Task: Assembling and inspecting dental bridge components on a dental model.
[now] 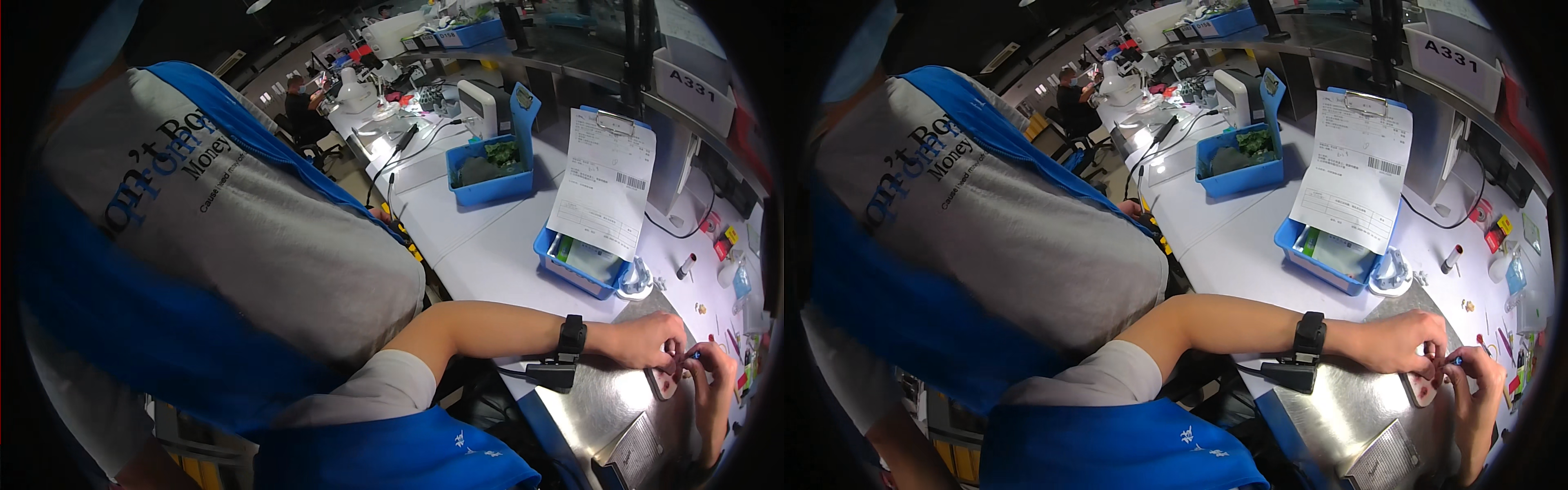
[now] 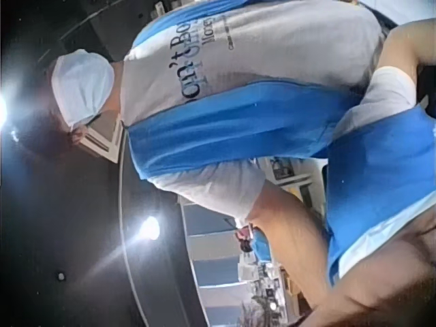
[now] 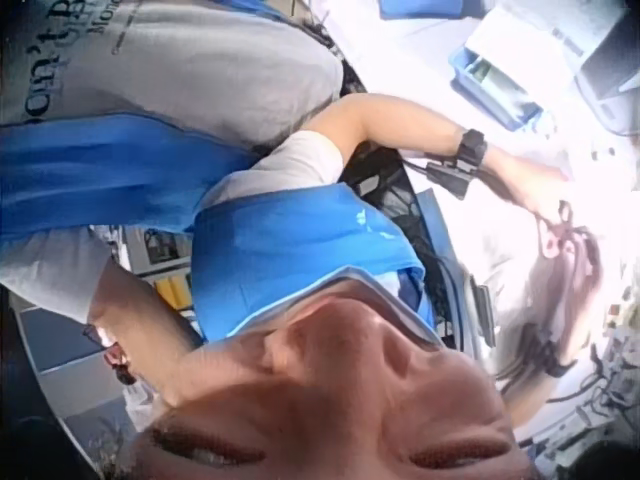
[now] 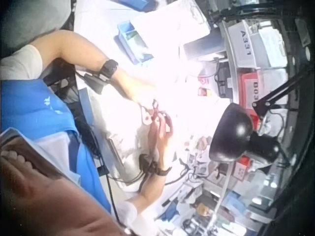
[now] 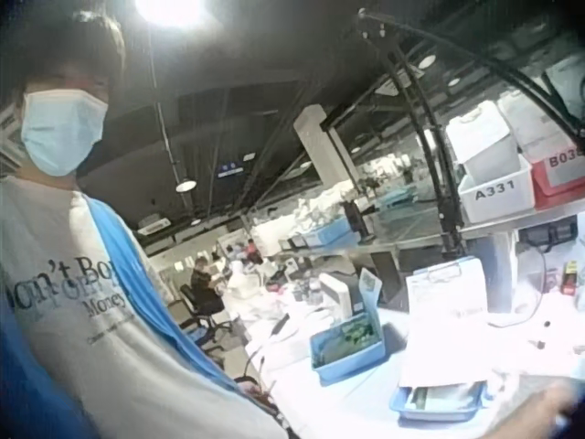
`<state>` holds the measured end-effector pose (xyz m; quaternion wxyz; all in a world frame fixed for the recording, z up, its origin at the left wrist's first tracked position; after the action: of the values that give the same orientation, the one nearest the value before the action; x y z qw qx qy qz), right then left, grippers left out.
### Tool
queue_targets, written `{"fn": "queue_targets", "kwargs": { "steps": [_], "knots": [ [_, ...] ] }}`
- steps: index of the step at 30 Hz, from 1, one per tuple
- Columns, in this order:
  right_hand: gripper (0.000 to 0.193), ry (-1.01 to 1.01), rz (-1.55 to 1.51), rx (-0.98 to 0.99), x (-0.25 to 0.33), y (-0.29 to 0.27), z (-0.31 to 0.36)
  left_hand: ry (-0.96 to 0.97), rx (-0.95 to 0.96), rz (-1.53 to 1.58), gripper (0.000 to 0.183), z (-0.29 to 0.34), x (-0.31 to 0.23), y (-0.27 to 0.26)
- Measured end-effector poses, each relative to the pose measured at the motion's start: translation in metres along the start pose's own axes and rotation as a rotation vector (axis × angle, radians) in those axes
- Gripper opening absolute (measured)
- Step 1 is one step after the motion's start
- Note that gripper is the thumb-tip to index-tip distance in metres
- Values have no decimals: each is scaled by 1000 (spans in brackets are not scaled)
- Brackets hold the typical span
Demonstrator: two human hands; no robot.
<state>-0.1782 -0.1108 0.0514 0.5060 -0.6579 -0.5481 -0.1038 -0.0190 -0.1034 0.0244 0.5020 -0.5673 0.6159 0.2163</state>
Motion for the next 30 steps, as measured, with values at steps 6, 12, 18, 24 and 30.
{"fn": "queue_targets", "kwargs": {
  "steps": [6,12,18,24,30],
  "knots": [
    [12,154,-120,18,-20,0,5,52,-24,1,11,-3,10,6],
    [21,-27,121,270,25,-3,-9,24,2,-2,11,-8,19,11],
    [14,-100,15,96,23,21,-8,88,-44,-26,16,-5,16,6],
    [17,91,7,42,8,12,-7,156,-101,-15,16,-1,15,6],
    [19,-164,8,20,37,12,-8,27,-53,24,17,1,6,6]
  ]
}}
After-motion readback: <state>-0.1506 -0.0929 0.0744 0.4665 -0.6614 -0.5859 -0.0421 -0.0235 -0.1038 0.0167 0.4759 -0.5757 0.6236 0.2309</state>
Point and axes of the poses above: each hand's wrist, its own z-axis away from the middle knuckle, its own y-axis out of the palm, x = y × z, the point moved 8 cm from there along -z, towards the middle knuckle, and after that the axes turned 7 degrees about -x, right-handed, at the moved point
